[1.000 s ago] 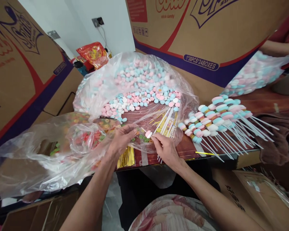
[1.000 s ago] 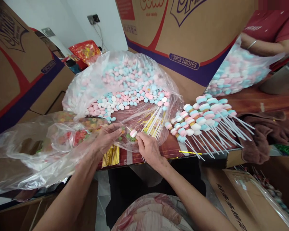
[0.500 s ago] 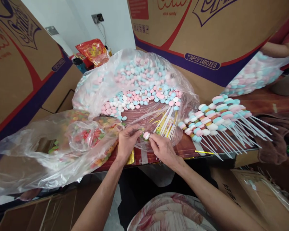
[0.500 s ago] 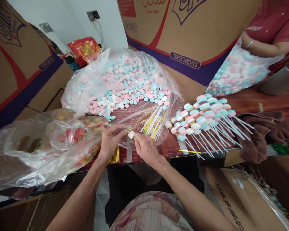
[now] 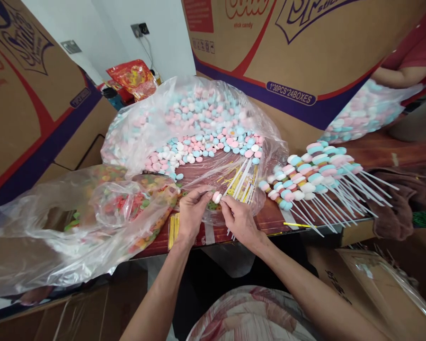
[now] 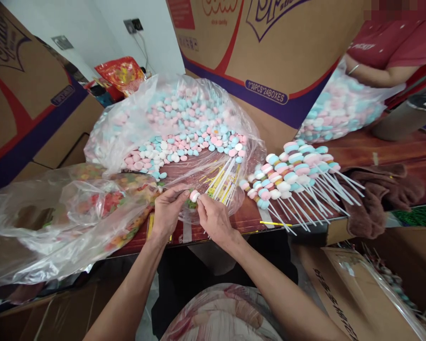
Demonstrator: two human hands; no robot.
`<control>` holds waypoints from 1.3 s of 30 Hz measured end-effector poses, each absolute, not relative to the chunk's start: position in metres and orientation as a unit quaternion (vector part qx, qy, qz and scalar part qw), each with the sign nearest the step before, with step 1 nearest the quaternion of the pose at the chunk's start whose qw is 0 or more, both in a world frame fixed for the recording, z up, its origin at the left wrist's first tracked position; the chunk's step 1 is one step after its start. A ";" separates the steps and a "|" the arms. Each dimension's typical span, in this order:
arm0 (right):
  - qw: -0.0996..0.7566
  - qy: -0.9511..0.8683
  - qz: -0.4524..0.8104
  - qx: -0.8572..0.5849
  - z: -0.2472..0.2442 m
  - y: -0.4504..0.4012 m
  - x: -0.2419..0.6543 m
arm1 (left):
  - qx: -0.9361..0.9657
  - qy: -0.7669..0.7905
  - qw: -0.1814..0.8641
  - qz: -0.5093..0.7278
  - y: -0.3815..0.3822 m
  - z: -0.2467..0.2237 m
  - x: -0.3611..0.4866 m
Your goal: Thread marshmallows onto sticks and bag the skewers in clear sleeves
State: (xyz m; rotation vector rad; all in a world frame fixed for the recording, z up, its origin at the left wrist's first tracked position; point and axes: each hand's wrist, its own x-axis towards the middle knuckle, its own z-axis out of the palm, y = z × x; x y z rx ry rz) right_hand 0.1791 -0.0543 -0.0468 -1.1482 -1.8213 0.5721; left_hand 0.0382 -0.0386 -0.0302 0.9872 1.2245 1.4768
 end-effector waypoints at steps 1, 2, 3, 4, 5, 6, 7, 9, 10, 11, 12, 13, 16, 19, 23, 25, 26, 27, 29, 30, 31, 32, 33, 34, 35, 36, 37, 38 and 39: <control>0.447 -0.730 0.225 -0.465 -0.046 -0.054 0.180 | 0.416 0.507 0.461 0.597 -0.039 -0.030 0.040; 0.455 -0.725 0.222 -0.466 -0.046 -0.054 0.181 | 0.419 0.508 0.458 0.597 -0.039 -0.029 0.041; 0.465 -0.719 0.220 -0.467 -0.045 -0.054 0.181 | 0.413 0.504 0.461 0.603 -0.039 -0.029 0.042; 0.475 -0.714 0.220 -0.466 -0.045 -0.055 0.182 | 0.398 0.495 0.468 0.614 -0.038 -0.028 0.042; 0.484 -0.708 0.221 -0.465 -0.044 -0.055 0.183 | 0.378 0.487 0.473 0.630 -0.036 -0.027 0.041; 0.490 -0.705 0.221 -0.463 -0.044 -0.055 0.183 | 0.355 0.481 0.474 0.646 -0.034 -0.026 0.040; 0.492 -0.705 0.223 -0.460 -0.043 -0.055 0.183 | 0.331 0.480 0.471 0.662 -0.033 -0.025 0.039; 0.480 -0.719 0.231 -0.446 -0.044 -0.055 0.182 | 0.297 0.484 0.455 0.686 -0.029 -0.024 0.036; 0.468 -0.731 0.236 -0.438 -0.044 -0.056 0.181 | 0.289 0.487 0.445 0.694 -0.029 -0.024 0.035; 0.455 -0.742 0.239 -0.430 -0.045 -0.056 0.180 | 0.287 0.488 0.436 0.700 -0.028 -0.024 0.036; 0.443 -0.752 0.241 -0.426 -0.045 -0.056 0.180 | 0.288 0.489 0.428 0.704 -0.028 -0.024 0.037; 0.433 -0.758 0.239 -0.425 -0.045 -0.056 0.179 | 0.290 0.487 0.421 0.708 -0.029 -0.024 0.038; 0.423 -0.758 0.227 -0.442 -0.046 -0.056 0.179 | 0.294 0.485 0.411 0.713 -0.032 -0.027 0.044; 0.416 -0.754 0.222 -0.457 -0.046 -0.056 0.180 | 0.309 0.495 0.393 0.710 -0.035 -0.031 0.047; 0.409 -0.756 0.212 -0.465 -0.048 -0.056 0.180 | 0.311 0.496 0.387 0.713 -0.037 -0.034 0.046; 0.415 -0.756 0.204 -0.464 -0.049 -0.056 0.180 | 0.297 0.486 0.402 0.717 -0.036 -0.032 0.047; 0.421 -0.755 0.201 -0.461 -0.049 -0.055 0.180 | 0.287 0.480 0.414 0.718 -0.035 -0.031 0.048; 0.428 -0.753 0.200 -0.459 -0.049 -0.055 0.179 | 0.278 0.472 0.432 0.717 -0.034 -0.029 0.050; 0.445 -0.747 0.200 -0.451 -0.049 -0.055 0.180 | 0.260 0.456 0.477 0.706 -0.034 -0.027 0.055; 0.454 -0.744 0.201 -0.447 -0.049 -0.055 0.180 | 0.253 0.449 0.498 0.697 -0.034 -0.026 0.059; 0.464 -0.740 0.201 -0.445 -0.048 -0.055 0.181 | 0.250 0.446 0.515 0.689 -0.034 -0.026 0.063; 0.474 -0.733 0.199 -0.445 -0.047 -0.056 0.182 | 0.251 0.444 0.526 0.681 -0.035 -0.027 0.067; 0.485 -0.724 0.197 -0.449 -0.046 -0.056 0.183 | 0.254 0.443 0.534 0.673 -0.037 -0.028 0.072; 0.496 -0.713 0.195 -0.456 -0.045 -0.055 0.184 | 0.262 0.442 0.541 0.666 -0.039 -0.029 0.076; 0.506 -0.700 0.194 -0.465 -0.044 -0.055 0.185 | 0.273 0.441 0.548 0.657 -0.041 -0.030 0.080; 0.513 -0.688 0.196 -0.475 -0.043 -0.055 0.186 | 0.286 0.440 0.553 0.648 -0.042 -0.030 0.082; 0.517 -0.677 0.201 -0.485 -0.042 -0.054 0.187 | 0.302 0.442 0.553 0.639 -0.043 -0.030 0.083; 0.517 -0.668 0.208 -0.492 -0.042 -0.054 0.187 | 0.322 0.447 0.549 0.629 -0.043 -0.028 0.082; 0.516 -0.664 0.219 -0.495 -0.041 -0.053 0.187 | 0.347 0.456 0.539 0.617 -0.042 -0.025 0.077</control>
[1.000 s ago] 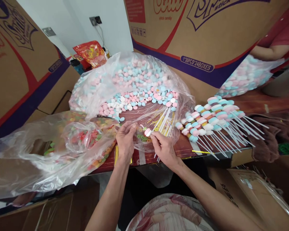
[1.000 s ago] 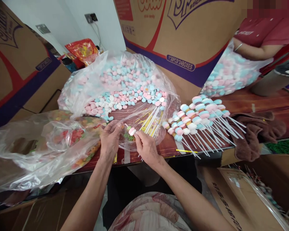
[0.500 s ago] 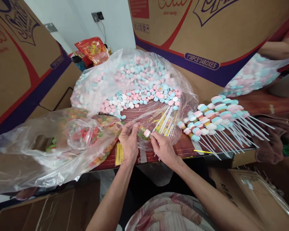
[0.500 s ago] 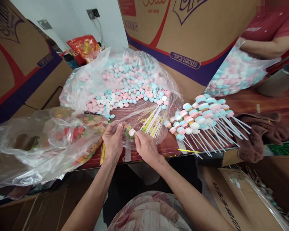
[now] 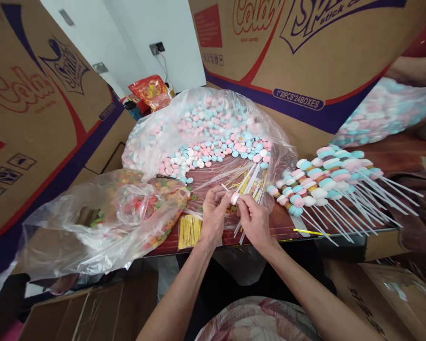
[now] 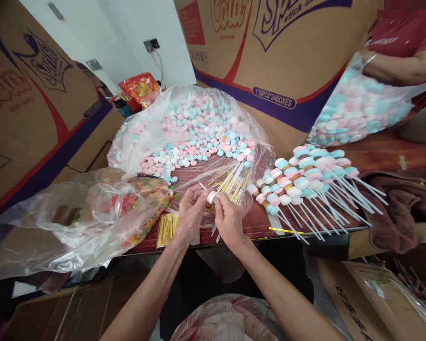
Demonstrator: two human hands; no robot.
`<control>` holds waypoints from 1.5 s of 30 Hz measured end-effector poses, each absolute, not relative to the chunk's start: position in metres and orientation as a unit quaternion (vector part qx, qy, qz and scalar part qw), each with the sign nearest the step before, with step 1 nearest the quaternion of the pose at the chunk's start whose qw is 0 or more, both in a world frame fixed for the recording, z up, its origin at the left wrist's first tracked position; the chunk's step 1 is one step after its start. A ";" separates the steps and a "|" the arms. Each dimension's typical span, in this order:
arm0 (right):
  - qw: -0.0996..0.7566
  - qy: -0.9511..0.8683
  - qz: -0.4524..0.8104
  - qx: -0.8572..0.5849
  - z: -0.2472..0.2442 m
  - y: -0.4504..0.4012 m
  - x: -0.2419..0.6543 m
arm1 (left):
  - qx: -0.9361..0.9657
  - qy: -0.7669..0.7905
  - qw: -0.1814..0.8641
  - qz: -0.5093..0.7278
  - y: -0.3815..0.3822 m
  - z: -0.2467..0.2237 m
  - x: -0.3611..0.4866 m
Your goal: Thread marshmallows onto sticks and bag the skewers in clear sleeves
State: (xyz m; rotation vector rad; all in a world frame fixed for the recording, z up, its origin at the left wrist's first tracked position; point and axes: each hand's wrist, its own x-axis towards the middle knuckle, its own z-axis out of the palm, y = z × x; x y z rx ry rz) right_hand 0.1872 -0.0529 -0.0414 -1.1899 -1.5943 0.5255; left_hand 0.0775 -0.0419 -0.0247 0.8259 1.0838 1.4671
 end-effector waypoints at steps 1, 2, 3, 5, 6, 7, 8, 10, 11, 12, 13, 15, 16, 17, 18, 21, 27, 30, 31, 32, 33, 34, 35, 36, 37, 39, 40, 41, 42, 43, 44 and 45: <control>0.515 -0.661 0.231 -0.495 -0.041 -0.052 0.187 | 0.380 0.468 0.524 0.601 -0.039 -0.020 0.071; 0.515 -0.659 0.245 -0.490 -0.041 -0.052 0.186 | 0.419 0.488 0.501 0.579 -0.034 -0.015 0.061; 0.518 -0.656 0.259 -0.484 -0.041 -0.051 0.185 | 0.462 0.509 0.469 0.554 -0.027 -0.008 0.049; 0.532 -0.646 0.278 -0.472 -0.040 -0.051 0.184 | 0.559 0.595 0.338 0.468 -0.011 0.004 0.022; 0.541 -0.640 0.280 -0.469 -0.040 -0.051 0.183 | 0.592 0.642 0.236 0.425 -0.001 0.008 0.009; 0.549 -0.635 0.278 -0.468 -0.040 -0.051 0.183 | 0.625 0.676 0.147 0.362 0.008 0.011 -0.003; 0.554 -0.632 0.273 -0.468 -0.041 -0.051 0.182 | 0.648 0.702 0.081 0.285 0.016 0.012 -0.014; 0.555 -0.635 0.262 -0.469 -0.042 -0.051 0.182 | 0.663 0.727 0.020 0.176 0.029 0.009 -0.028; 0.554 -0.638 0.258 -0.468 -0.042 -0.051 0.181 | 0.665 0.732 0.013 0.148 0.033 0.007 -0.032; 0.553 -0.643 0.255 -0.465 -0.043 -0.051 0.181 | 0.666 0.733 0.015 0.137 0.037 0.005 -0.035; 0.553 -0.645 0.252 -0.463 -0.044 -0.050 0.180 | 0.666 0.733 0.021 0.137 0.040 0.003 -0.036; 0.552 -0.647 0.250 -0.462 -0.046 -0.050 0.180 | 0.666 0.730 0.038 0.147 0.047 0.003 -0.036; 0.550 -0.648 0.250 -0.464 -0.046 -0.050 0.180 | 0.666 0.728 0.050 0.152 0.051 0.004 -0.035; 0.546 -0.650 0.249 -0.466 -0.046 -0.050 0.180 | 0.666 0.726 0.065 0.160 0.057 0.005 -0.033; 0.541 -0.653 0.248 -0.469 -0.046 -0.050 0.180 | 0.665 0.723 0.082 0.169 0.063 0.005 -0.030; 0.527 -0.663 0.242 -0.473 -0.046 -0.051 0.180 | 0.661 0.714 0.122 0.196 0.085 0.002 -0.015; 0.520 -0.663 0.235 -0.485 -0.047 -0.051 0.180 | 0.640 0.722 0.098 0.242 0.114 -0.020 0.017; 0.518 -0.667 0.230 -0.484 -0.047 -0.050 0.180 | 0.639 0.716 0.096 0.264 0.111 -0.025 0.020; 0.517 -0.667 0.229 -0.485 -0.047 -0.050 0.180 | 0.642 0.711 0.099 0.269 0.108 -0.025 0.018; 0.515 -0.668 0.228 -0.486 -0.047 -0.050 0.180 | 0.646 0.706 0.102 0.272 0.105 -0.025 0.017; 0.513 -0.668 0.229 -0.488 -0.047 -0.050 0.180 | 0.652 0.699 0.104 0.275 0.102 -0.025 0.015; 0.512 -0.669 0.229 -0.488 -0.047 -0.050 0.180 | 0.661 0.688 0.108 0.281 0.099 -0.024 0.014; 0.511 -0.670 0.229 -0.487 -0.046 -0.051 0.180 | 0.667 0.675 0.120 0.292 0.095 -0.024 0.012; 0.511 -0.671 0.230 -0.486 -0.046 -0.051 0.180 | 0.666 0.661 0.145 0.314 0.093 -0.024 0.011; 0.511 -0.672 0.230 -0.485 -0.046 -0.051 0.180 | 0.655 0.649 0.179 0.343 0.091 -0.025 0.010; 0.510 -0.672 0.230 -0.485 -0.046 -0.051 0.180 | 0.614 0.632 0.255 0.398 0.089 -0.028 0.008; 0.508 -0.673 0.230 -0.486 -0.046 -0.051 0.180 | 0.590 0.630 0.285 0.416 0.090 -0.029 0.006; 0.505 -0.674 0.231 -0.488 -0.045 -0.051 0.180 | 0.572 0.630 0.306 0.427 0.091 -0.031 0.005; 0.502 -0.675 0.233 -0.489 -0.045 -0.051 0.180 | 0.562 0.630 0.319 0.431 0.093 -0.032 0.003; 0.499 -0.675 0.234 -0.490 -0.045 -0.051 0.180 | 0.556 0.629 0.328 0.434 0.096 -0.032 0.002; 0.498 -0.676 0.235 -0.490 -0.044 -0.051 0.180 | 0.552 0.626 0.337 0.437 0.098 -0.032 0.000; 0.497 -0.676 0.236 -0.490 -0.044 -0.051 0.180 | 0.550 0.623 0.342 0.439 0.101 -0.031 -0.001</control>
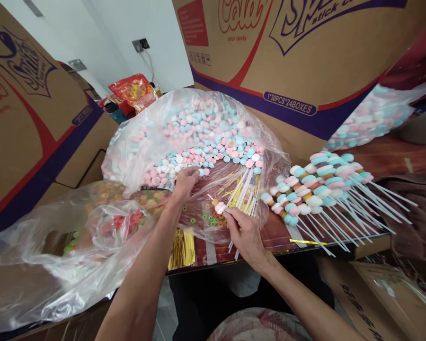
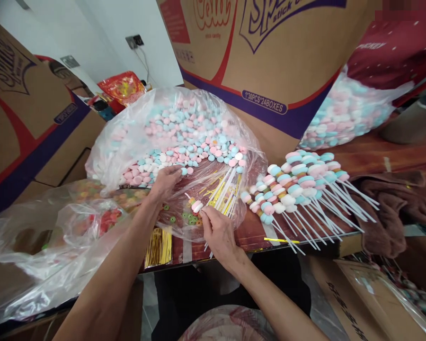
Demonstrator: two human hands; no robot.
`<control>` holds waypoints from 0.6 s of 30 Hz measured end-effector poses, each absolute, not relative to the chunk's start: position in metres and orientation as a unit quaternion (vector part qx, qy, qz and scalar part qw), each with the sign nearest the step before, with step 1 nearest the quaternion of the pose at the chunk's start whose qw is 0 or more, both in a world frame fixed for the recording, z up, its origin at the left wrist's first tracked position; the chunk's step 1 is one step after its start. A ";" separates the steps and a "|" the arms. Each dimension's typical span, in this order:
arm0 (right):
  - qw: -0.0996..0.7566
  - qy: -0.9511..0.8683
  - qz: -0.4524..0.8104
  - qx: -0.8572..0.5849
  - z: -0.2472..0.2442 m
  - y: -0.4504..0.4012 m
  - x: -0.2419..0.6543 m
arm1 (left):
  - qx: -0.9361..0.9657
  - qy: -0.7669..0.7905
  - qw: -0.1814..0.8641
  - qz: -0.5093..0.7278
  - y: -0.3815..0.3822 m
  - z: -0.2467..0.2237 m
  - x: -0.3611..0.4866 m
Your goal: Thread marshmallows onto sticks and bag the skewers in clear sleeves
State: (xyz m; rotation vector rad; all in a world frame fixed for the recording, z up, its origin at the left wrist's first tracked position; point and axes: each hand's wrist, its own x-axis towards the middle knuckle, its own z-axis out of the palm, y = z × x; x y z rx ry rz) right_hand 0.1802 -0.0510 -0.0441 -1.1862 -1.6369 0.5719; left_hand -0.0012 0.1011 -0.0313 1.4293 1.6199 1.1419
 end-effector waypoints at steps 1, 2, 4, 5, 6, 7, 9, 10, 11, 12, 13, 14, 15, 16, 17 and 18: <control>0.497 -0.676 0.237 -0.489 -0.044 -0.051 0.180 | 0.552 0.620 0.342 0.440 0.104 -0.030 -0.002; 0.497 -0.677 0.237 -0.489 -0.044 -0.051 0.180 | 0.558 0.619 0.338 0.438 0.106 -0.028 -0.003; 0.496 -0.677 0.239 -0.488 -0.044 -0.051 0.180 | 0.581 0.617 0.320 0.423 0.111 -0.025 -0.002; 0.495 -0.677 0.240 -0.489 -0.045 -0.051 0.180 | 0.596 0.617 0.310 0.410 0.113 -0.024 -0.001; 0.494 -0.676 0.241 -0.490 -0.045 -0.050 0.180 | 0.612 0.617 0.300 0.394 0.114 -0.023 0.001; 0.494 -0.676 0.242 -0.491 -0.045 -0.050 0.180 | 0.626 0.616 0.292 0.378 0.115 -0.024 0.003; 0.492 -0.676 0.243 -0.492 -0.046 -0.050 0.180 | 0.650 0.614 0.281 0.349 0.115 -0.026 0.007; 0.490 -0.677 0.243 -0.492 -0.046 -0.050 0.180 | 0.659 0.612 0.276 0.339 0.115 -0.027 0.008; 0.488 -0.677 0.243 -0.494 -0.046 -0.050 0.180 | 0.667 0.611 0.270 0.331 0.114 -0.029 0.010; 0.485 -0.678 0.243 -0.497 -0.046 -0.050 0.180 | 0.673 0.610 0.264 0.325 0.113 -0.031 0.011; 0.482 -0.678 0.242 -0.500 -0.046 -0.050 0.180 | 0.678 0.609 0.257 0.321 0.111 -0.032 0.012; 0.479 -0.678 0.241 -0.503 -0.046 -0.050 0.180 | 0.683 0.609 0.249 0.317 0.110 -0.033 0.013; 0.478 -0.677 0.240 -0.505 -0.046 -0.050 0.180 | 0.688 0.608 0.241 0.314 0.108 -0.033 0.014; 0.478 -0.677 0.239 -0.506 -0.047 -0.050 0.180 | 0.692 0.608 0.232 0.312 0.106 -0.033 0.014; 0.479 -0.675 0.238 -0.507 -0.047 -0.049 0.180 | 0.697 0.606 0.223 0.311 0.104 -0.032 0.015; 0.480 -0.674 0.239 -0.509 -0.047 -0.049 0.180 | 0.702 0.604 0.215 0.311 0.102 -0.032 0.016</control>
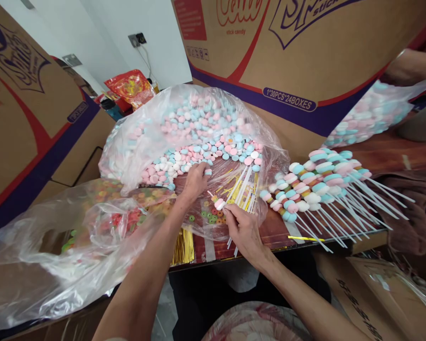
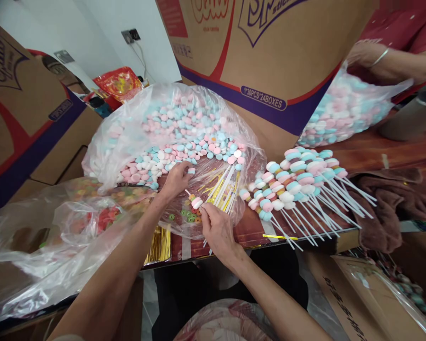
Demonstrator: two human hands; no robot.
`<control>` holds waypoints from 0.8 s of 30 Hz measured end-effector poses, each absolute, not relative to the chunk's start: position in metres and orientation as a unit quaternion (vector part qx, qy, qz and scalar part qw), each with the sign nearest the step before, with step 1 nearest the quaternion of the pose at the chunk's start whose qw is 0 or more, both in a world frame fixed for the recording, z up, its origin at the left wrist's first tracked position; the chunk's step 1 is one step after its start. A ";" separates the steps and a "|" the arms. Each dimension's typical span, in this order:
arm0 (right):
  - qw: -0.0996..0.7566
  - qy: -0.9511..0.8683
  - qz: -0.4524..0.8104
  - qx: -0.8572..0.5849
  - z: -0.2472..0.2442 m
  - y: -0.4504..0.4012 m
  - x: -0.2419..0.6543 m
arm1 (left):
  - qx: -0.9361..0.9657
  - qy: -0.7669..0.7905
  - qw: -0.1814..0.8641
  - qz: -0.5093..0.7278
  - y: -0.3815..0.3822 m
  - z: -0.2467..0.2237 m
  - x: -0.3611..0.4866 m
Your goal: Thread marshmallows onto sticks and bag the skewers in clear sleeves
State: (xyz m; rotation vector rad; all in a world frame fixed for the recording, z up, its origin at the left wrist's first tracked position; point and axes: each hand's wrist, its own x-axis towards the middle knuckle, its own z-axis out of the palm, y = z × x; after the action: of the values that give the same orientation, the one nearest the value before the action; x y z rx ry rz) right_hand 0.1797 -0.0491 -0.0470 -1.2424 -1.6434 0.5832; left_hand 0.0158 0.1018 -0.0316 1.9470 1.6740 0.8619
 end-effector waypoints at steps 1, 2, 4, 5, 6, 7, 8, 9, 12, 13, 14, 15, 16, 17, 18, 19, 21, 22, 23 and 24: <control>0.480 -0.671 0.240 -0.512 -0.047 -0.049 0.180 | 0.704 0.601 0.209 0.314 0.099 -0.030 0.016; 0.480 -0.668 0.242 -0.515 -0.047 -0.049 0.180 | 0.700 0.600 0.208 0.326 0.095 -0.029 0.016; 0.482 -0.663 0.243 -0.519 -0.048 -0.049 0.180 | 0.667 0.595 0.240 0.379 0.084 -0.026 0.016; 0.484 -0.661 0.242 -0.519 -0.048 -0.049 0.181 | 0.638 0.587 0.277 0.414 0.077 -0.024 0.015; 0.486 -0.662 0.242 -0.517 -0.048 -0.049 0.181 | 0.604 0.574 0.325 0.447 0.068 -0.022 0.014; 0.487 -0.663 0.241 -0.514 -0.048 -0.049 0.181 | 0.570 0.556 0.379 0.472 0.059 -0.020 0.013; 0.488 -0.666 0.242 -0.510 -0.048 -0.049 0.181 | 0.538 0.538 0.428 0.488 0.050 -0.018 0.012; 0.489 -0.668 0.244 -0.505 -0.048 -0.049 0.181 | 0.510 0.522 0.467 0.500 0.041 -0.017 0.011; 0.495 -0.668 0.259 -0.492 -0.047 -0.049 0.181 | 0.450 0.504 0.517 0.526 0.020 -0.015 0.011; 0.495 -0.668 0.264 -0.489 -0.047 -0.049 0.181 | 0.438 0.503 0.519 0.534 0.015 -0.015 0.012; 0.495 -0.668 0.269 -0.486 -0.047 -0.049 0.181 | 0.431 0.502 0.519 0.542 0.012 -0.016 0.013; 0.494 -0.670 0.272 -0.483 -0.046 -0.049 0.181 | 0.427 0.501 0.516 0.548 0.009 -0.016 0.014; 0.493 -0.672 0.274 -0.480 -0.046 -0.050 0.181 | 0.425 0.499 0.513 0.553 0.007 -0.017 0.015; 0.495 -0.674 0.273 -0.476 -0.046 -0.050 0.181 | 0.425 0.498 0.511 0.557 0.006 -0.018 0.016; 0.496 -0.675 0.272 -0.473 -0.046 -0.050 0.181 | 0.426 0.497 0.509 0.559 0.005 -0.019 0.017; 0.498 -0.676 0.270 -0.471 -0.045 -0.050 0.181 | 0.429 0.498 0.506 0.559 0.004 -0.020 0.018; 0.499 -0.676 0.266 -0.473 -0.045 -0.050 0.182 | 0.437 0.500 0.497 0.559 0.002 -0.023 0.018; 0.497 -0.677 0.265 -0.475 -0.045 -0.051 0.182 | 0.444 0.502 0.490 0.558 0.001 -0.025 0.018; 0.492 -0.678 0.264 -0.477 -0.045 -0.051 0.182 | 0.455 0.505 0.479 0.555 0.000 -0.026 0.018; 0.486 -0.681 0.265 -0.479 -0.045 -0.051 0.182 | 0.474 0.510 0.460 0.551 -0.001 -0.027 0.018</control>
State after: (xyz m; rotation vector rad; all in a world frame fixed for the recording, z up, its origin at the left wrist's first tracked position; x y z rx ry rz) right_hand 0.1818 -0.0512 -0.0449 -1.1660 -1.6573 0.6442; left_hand 0.0177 -0.0011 -0.0273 1.1661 1.2542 1.3570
